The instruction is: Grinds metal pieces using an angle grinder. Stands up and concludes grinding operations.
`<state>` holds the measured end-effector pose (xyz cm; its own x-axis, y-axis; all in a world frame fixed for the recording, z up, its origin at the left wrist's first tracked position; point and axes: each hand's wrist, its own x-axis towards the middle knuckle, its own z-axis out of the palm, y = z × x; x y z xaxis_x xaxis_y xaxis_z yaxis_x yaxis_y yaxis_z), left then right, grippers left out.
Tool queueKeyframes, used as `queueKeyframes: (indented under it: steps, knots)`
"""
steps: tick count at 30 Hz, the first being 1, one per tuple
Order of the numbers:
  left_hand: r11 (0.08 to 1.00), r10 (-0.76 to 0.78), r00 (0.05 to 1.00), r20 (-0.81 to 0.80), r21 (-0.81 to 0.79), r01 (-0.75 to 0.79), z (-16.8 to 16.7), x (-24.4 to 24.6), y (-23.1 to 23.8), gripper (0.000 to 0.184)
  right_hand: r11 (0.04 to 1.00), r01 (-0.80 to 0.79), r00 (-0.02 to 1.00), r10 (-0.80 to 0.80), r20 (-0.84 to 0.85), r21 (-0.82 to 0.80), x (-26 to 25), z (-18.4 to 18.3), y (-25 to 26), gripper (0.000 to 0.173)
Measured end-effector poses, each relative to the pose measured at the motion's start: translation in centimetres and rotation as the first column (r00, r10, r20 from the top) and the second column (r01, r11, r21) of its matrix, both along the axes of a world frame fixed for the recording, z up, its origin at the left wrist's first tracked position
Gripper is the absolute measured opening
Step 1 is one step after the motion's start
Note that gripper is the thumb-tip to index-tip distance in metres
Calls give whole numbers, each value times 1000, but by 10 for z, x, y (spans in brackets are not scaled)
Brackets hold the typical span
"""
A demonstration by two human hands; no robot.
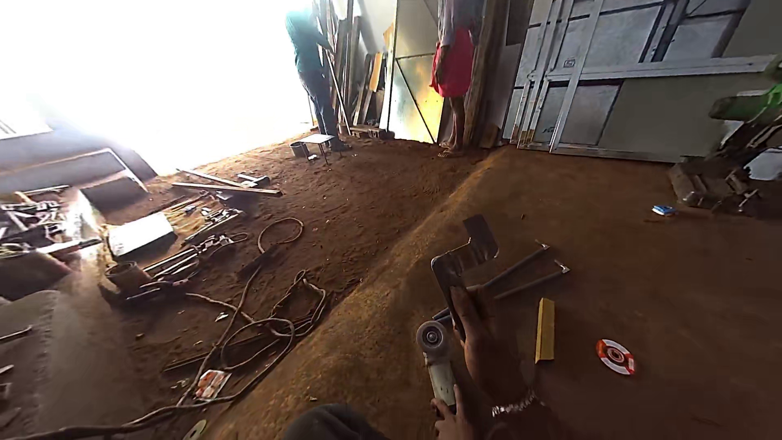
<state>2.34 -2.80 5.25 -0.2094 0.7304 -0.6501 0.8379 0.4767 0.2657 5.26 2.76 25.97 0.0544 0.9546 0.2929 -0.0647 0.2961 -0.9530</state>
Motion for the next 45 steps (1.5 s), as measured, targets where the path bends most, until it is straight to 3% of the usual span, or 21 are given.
queueKeyframes:
  steps: [3, 5, 8, 10, 12, 14, 20, 25, 31, 34, 36, 38, 40, 41, 43, 45]
  knots:
    - [999, 40, 999, -12, 31, -39, -49, 1, 9, 106, 974, -96, 994, 105, 29, -206, 2, -36, 16, 29]
    - [999, 35, 999, -8, 18, -35, -55, 0, 10, 104, 933, -48, 959, 142, 243, -357, 7, -84, 30, 31]
    - [999, 19, 1000, -14, -29, -20, -52, -2, 12, 99, 867, 139, 740, 230, 632, -478, 9, -157, 34, 35]
    - [994, 63, 998, 17, -93, -61, -45, -3, 15, 88, 826, 253, 595, 278, 754, -504, 3, -189, 21, 39]
    - [981, 146, 988, 47, -139, -138, -51, -6, 13, 96, 804, 307, 516, 308, 799, -508, -3, -215, 9, 42]
    - [961, 219, 974, 54, -186, -206, -57, -8, 14, 105, 807, 305, 448, 347, 824, -506, -8, -224, 4, 46]
    - [940, 243, 970, 23, -251, -230, -52, -2, 17, 85, 822, 200, 371, 440, 818, -533, -10, -236, 18, 66]
    - [956, 154, 987, -35, -246, -158, -56, 1, 20, 102, 825, 209, 442, 399, 803, -525, -7, -245, 23, 53]
    - [951, 150, 988, -38, -267, -155, -54, 4, 22, 89, 827, 201, 426, 408, 808, -524, -6, -245, 25, 54]
    - [957, 73, 994, -75, -275, -92, -57, 6, 23, 96, 826, 185, 383, 439, 813, -533, -5, -242, 28, 52]
    - [962, 10, 995, -94, -269, -35, -53, 8, 24, 93, 804, 164, 442, 458, 771, -572, 0, -239, 34, 49]
    - [979, -52, 993, -106, -204, 30, -57, 11, 23, 91, 774, 109, 663, 411, 626, -624, 11, -247, 43, 39]
    - [990, -42, 995, -93, -136, 30, -63, 10, 23, 101, 744, 9, 935, 230, 268, -668, 25, -251, 47, 31]
    - [995, -10, 997, -75, -103, 3, -66, 8, 23, 106, 734, -29, 996, 77, 42, -679, 32, -244, 50, 29]
    - [996, 20, 998, -61, -81, -25, -70, 8, 24, 114, 724, -31, 937, -219, -271, -689, 47, -218, 60, 26]
    - [996, 12, 997, -75, -84, -19, -72, 8, 24, 116, 726, 1, 827, -387, -407, -688, 67, -187, 77, 25]
